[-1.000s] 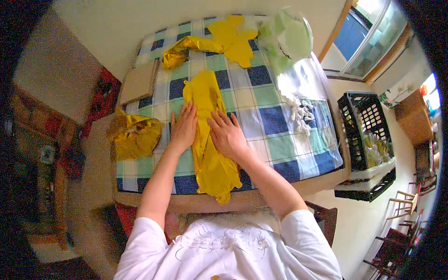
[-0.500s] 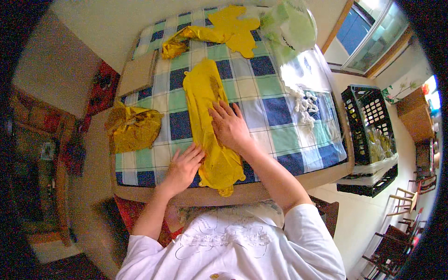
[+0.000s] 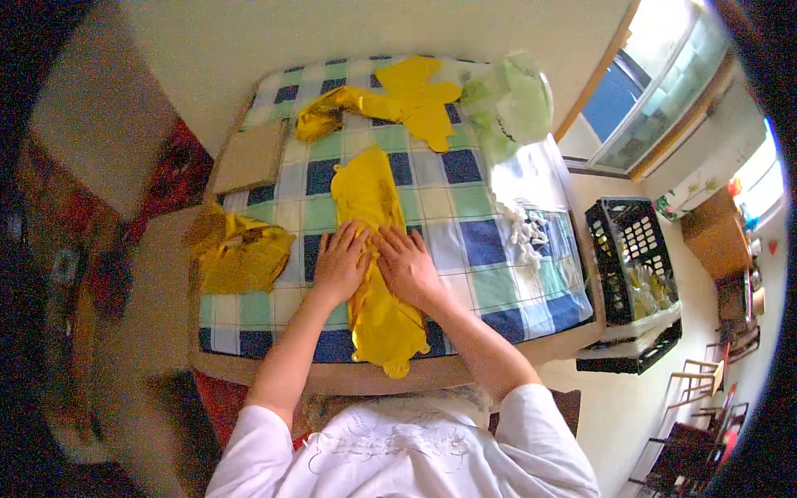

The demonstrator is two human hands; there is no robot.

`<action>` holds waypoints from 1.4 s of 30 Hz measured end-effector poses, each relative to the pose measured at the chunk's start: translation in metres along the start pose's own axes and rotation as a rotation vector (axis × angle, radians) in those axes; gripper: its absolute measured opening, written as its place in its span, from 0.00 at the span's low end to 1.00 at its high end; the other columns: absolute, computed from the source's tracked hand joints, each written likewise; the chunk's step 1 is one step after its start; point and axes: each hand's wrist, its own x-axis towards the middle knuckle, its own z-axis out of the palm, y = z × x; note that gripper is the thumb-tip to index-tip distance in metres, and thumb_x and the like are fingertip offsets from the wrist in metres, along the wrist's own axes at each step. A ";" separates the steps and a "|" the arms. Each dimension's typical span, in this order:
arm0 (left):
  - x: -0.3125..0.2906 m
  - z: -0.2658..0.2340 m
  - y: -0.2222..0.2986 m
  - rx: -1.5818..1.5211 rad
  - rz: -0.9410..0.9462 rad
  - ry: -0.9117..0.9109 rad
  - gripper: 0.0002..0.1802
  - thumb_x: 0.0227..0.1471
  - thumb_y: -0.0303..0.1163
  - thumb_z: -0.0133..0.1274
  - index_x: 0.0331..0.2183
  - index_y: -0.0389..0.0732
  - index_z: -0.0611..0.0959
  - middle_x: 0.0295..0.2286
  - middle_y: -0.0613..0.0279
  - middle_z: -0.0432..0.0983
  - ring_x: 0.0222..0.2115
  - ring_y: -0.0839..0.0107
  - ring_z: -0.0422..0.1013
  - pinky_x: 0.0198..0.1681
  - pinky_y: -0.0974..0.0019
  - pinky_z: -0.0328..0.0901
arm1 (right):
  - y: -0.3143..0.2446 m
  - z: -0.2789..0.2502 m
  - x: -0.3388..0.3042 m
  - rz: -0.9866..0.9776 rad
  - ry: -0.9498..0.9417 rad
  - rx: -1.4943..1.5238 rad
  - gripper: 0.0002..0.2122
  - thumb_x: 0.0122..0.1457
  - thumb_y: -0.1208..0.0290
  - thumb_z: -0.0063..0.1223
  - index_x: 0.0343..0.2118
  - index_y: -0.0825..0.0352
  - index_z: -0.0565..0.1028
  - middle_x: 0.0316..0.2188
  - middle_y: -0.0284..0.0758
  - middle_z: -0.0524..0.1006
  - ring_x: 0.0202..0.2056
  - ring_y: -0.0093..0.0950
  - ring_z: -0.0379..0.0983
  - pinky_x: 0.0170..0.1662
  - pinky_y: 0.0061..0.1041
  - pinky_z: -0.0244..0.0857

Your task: The person folds a foil balloon around a piece of cardboard, places it into a box, and then unfolds another foil balloon across the bed.

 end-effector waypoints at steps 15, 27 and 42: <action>-0.003 -0.003 -0.005 -0.024 -0.017 -0.008 0.28 0.58 0.43 0.42 0.58 0.46 0.65 0.61 0.57 0.53 0.62 0.62 0.48 0.63 0.44 0.40 | 0.011 -0.071 0.003 0.051 -0.542 0.586 0.11 0.57 0.73 0.52 0.42 0.63 0.78 0.35 0.38 0.81 0.38 0.29 0.78 0.42 0.27 0.71; -0.005 0.020 -0.003 -0.133 0.026 0.186 0.21 0.54 0.42 0.46 0.43 0.38 0.79 0.49 0.52 0.69 0.56 0.52 0.57 0.60 0.35 0.43 | -0.081 0.104 0.261 -0.349 0.049 0.015 0.18 0.51 0.70 0.55 0.47 0.61 0.71 0.42 0.40 0.74 0.46 0.42 0.69 0.46 0.38 0.66; -0.008 0.021 -0.006 -0.176 -0.010 0.314 0.17 0.54 0.42 0.47 0.36 0.39 0.81 0.45 0.51 0.72 0.57 0.53 0.56 0.61 0.39 0.44 | -0.091 0.111 0.284 -0.251 0.111 0.062 0.06 0.55 0.68 0.52 0.31 0.63 0.78 0.28 0.38 0.76 0.32 0.36 0.74 0.35 0.32 0.69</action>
